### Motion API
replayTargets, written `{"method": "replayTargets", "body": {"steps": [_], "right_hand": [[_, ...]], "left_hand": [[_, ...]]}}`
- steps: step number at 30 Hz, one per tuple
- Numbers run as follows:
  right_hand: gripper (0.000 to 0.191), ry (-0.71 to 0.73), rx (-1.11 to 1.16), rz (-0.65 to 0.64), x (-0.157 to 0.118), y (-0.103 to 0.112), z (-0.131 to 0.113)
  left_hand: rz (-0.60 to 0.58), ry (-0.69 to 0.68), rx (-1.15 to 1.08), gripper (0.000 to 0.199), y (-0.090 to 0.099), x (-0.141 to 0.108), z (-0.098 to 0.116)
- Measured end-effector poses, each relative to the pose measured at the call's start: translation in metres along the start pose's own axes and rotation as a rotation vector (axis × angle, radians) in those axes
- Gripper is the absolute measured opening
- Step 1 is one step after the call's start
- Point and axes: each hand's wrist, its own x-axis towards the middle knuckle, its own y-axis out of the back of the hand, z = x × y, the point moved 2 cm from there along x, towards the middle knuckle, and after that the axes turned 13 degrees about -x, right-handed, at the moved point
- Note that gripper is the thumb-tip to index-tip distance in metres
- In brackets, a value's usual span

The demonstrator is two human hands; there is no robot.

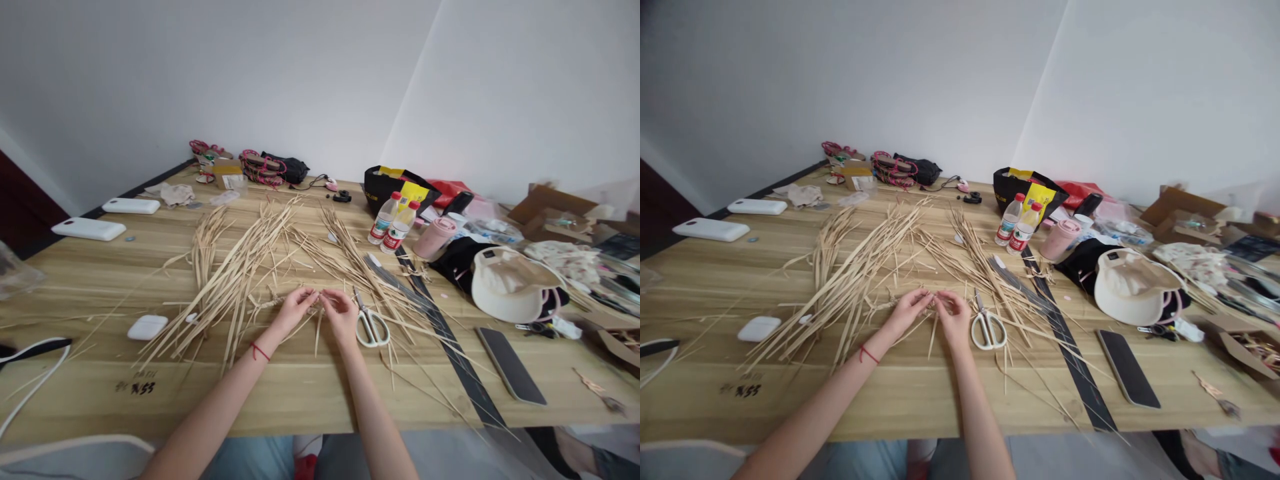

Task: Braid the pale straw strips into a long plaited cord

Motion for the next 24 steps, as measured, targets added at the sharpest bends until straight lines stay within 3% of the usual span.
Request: {"method": "replayTargets", "body": {"steps": [9, 18, 24], "right_hand": [[0.025, -0.008, -0.030, 0.023, 0.0006, 0.0009, 0.0004], [0.024, 0.022, -0.074, 0.034, 0.0004, 0.0018, -0.0023], [0.020, 0.053, -0.075, 0.033, -0.0004, 0.0016, -0.0029]], "left_hand": [[-0.015, -0.071, 0.113, 0.027, 0.0039, -0.0013, 0.0020], [-0.124, -0.111, 0.144, 0.034, 0.0075, -0.0032, 0.0080], [-0.062, -0.173, 0.149, 0.032, 0.0077, -0.0010, 0.0073]]}}
